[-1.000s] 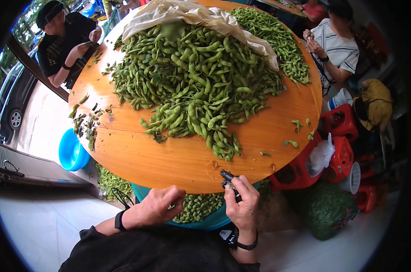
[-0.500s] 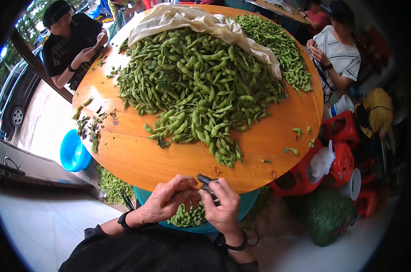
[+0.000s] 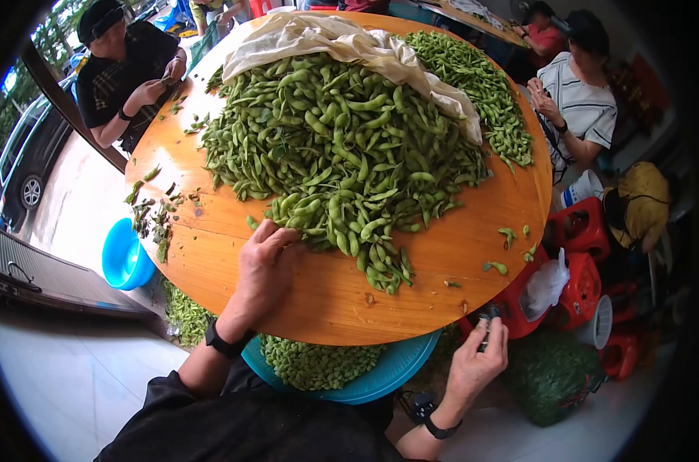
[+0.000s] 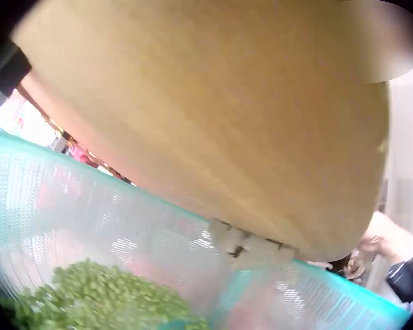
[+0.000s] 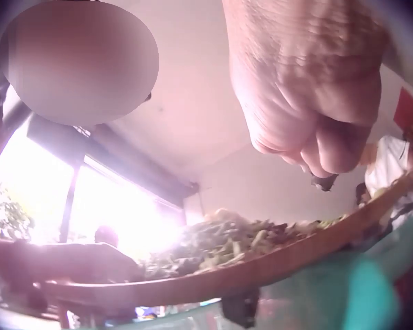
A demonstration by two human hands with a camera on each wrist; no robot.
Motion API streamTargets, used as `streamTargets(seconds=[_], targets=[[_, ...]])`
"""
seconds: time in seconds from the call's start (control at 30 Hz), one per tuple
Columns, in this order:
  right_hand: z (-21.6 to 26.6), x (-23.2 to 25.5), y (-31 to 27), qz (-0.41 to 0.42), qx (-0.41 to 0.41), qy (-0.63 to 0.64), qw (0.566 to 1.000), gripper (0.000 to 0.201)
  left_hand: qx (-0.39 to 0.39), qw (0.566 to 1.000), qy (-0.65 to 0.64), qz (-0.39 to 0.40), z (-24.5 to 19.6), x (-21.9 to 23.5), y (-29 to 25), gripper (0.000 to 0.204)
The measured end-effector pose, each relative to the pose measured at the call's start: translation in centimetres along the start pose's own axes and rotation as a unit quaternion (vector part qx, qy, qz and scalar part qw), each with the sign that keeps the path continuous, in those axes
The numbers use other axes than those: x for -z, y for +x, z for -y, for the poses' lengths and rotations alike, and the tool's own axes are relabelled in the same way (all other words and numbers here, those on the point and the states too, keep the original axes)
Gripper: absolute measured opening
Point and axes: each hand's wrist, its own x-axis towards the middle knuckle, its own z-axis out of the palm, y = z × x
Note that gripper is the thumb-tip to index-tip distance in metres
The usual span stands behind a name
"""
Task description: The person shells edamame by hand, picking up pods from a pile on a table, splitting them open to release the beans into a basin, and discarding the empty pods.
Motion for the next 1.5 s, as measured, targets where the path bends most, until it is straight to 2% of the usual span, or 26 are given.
streamTargets(seconds=[0.07, 0.13, 0.17, 0.2, 0.23, 0.27, 0.33, 0.37, 0.4, 0.43, 0.47, 0.53, 0.87, 0.93, 0.97, 1.0, 1.03, 1.07, 1.1, 1.17, 1.2, 1.27, 1.3, 1.37, 1.43, 1.5], targets=[[3.4, -0.2, 0.1, 0.061, -0.024, 0.051, 0.997, 0.013, 0.054, 0.992, -0.109, 0.027, 0.2, 0.7, 0.0, 0.010], [4.7, -1.6, -0.8, 0.127, -0.064, 0.183, 0.973, 0.009, 0.067, 0.989, -0.122, 0.049, -1.0, 2.1, -0.2, 0.009], [5.8, -2.1, -1.4, 0.182, -0.066, 0.229, 0.954, 0.010, 0.103, 0.975, -0.171, 0.102, -1.6, 2.6, -0.5, 0.012], [7.4, -2.3, -1.5, 0.248, -0.078, 0.294, 0.920, 0.012, 0.137, 0.953, -0.219, 0.155, -1.9, 2.8, -1.0, 0.015], [8.2, -3.1, -2.1, 0.277, -0.064, 0.348, 0.893, 0.015, 0.204, 0.905, -0.322, 0.192, -2.3, 2.6, -1.8, 0.014], [9.4, -3.4, -2.0, 0.319, -0.051, 0.384, 0.865, 0.016, 0.204, 0.904, -0.323, 0.194, -2.5, 2.5, -2.2, 0.014], [11.1, -3.9, -1.9, 0.385, -0.119, 0.463, 0.790, 0.019, 0.171, 0.878, -0.368, 0.254, -3.1, 2.3, -2.9, 0.016], [11.2, -4.1, -1.9, 0.385, -0.119, 0.462, 0.790, 0.019, 0.197, 0.849, -0.421, 0.252, -3.3, 2.1, -3.3, 0.018], [11.2, -4.5, -2.0, 0.399, -0.117, 0.483, 0.770, 0.019, 0.199, 0.848, -0.422, 0.251, -3.3, 2.3, -3.2, 0.018], [11.2, -4.7, -2.1, 0.413, -0.115, 0.503, 0.750, 0.019, 0.238, 0.822, -0.443, 0.268, -3.4, 2.7, -3.2, 0.017], [11.3, -4.5, -2.0, 0.415, -0.116, 0.503, 0.750, 0.019, 0.276, 0.793, -0.463, 0.284, -3.4, 2.9, -3.1, 0.016], [11.4, -4.0, -1.7, 0.441, -0.159, 0.535, 0.703, 0.020, 0.267, 0.798, -0.457, 0.286, -3.1, 2.6, -3.4, 0.015], [11.2, -3.8, -1.3, 0.454, -0.137, 0.528, 0.705, 0.019, 0.237, 0.845, -0.386, 0.283, -3.3, 2.7, -3.4, 0.017], [11.2, -3.6, -1.3, 0.462, -0.166, 0.549, 0.676, 0.017, 0.245, 0.842, -0.391, 0.280, -3.4, 2.8, -3.4, 0.016], [11.1, -3.7, -1.3, 0.462, -0.167, 0.550, 0.676, 0.017, 0.254, 0.838, -0.395, 0.277, -3.4, 2.8, -3.4, 0.015], [11.0, -3.8, -1.2, 0.456, -0.135, 0.535, 0.698, 0.016, 0.254, 0.838, -0.395, 0.278, -3.4, 2.7, -3.5, 0.015], [10.8, -3.8, -1.2, 0.449, -0.103, 0.519, 0.720, 0.015, 0.266, 0.817, -0.424, 0.287, -3.3, 2.5, -3.7, 0.014], [10.6, -3.9, -1.3, 0.448, -0.105, 0.519, 0.720, 0.015, 0.278, 0.794, -0.452, 0.297, -3.3, 2.4, -3.8, 0.012], [10.4, -4.0, -1.4, 0.445, -0.118, 0.535, 0.708, 0.015, 0.277, 0.794, -0.452, 0.298, -3.4, 2.5, -3.7, 0.012], [10.3, -3.9, -1.4, 0.443, -0.132, 0.550, 0.695, 0.014, 0.361, 0.705, -0.520, 0.320, -3.8, 2.8, -3.5, 0.011], [10.3, -3.7, -1.3, 0.437, -0.134, 0.542, 0.705, 0.014, 0.361, 0.705, -0.520, 0.320, -4.0, 2.8, -3.5, 0.011], [10.4, -3.3, -1.0, 0.431, -0.136, 0.534, 0.714, 0.014, 0.321, 0.754, -0.490, 0.298, -4.5, 2.6, -3.6, 0.010], [10.3, -3.1, -0.8, 0.439, -0.119, 0.531, 0.715, 0.013, 0.321, 0.754, -0.489, 0.297, -4.6, 2.5, -3.6, 0.010], [10.0, -3.0, -0.5, 0.447, -0.102, 0.527, 0.715, 0.013, 0.248, 0.841, -0.397, 0.271, -4.6, 2.4, -3.7, 0.010], [9.8, -3.0, -0.4, 0.447, -0.059, 0.512, 0.731, 0.014, 0.220, 0.850, -0.408, 0.249, -4.7, 1.6, -4.2, 0.010], [9.6, -3.1, -0.5, 0.441, -0.050, 0.514, 0.734, 0.015, 0.193, 0.858, -0.419, 0.226, -4.7, 1.5, -4.3, 0.010]])
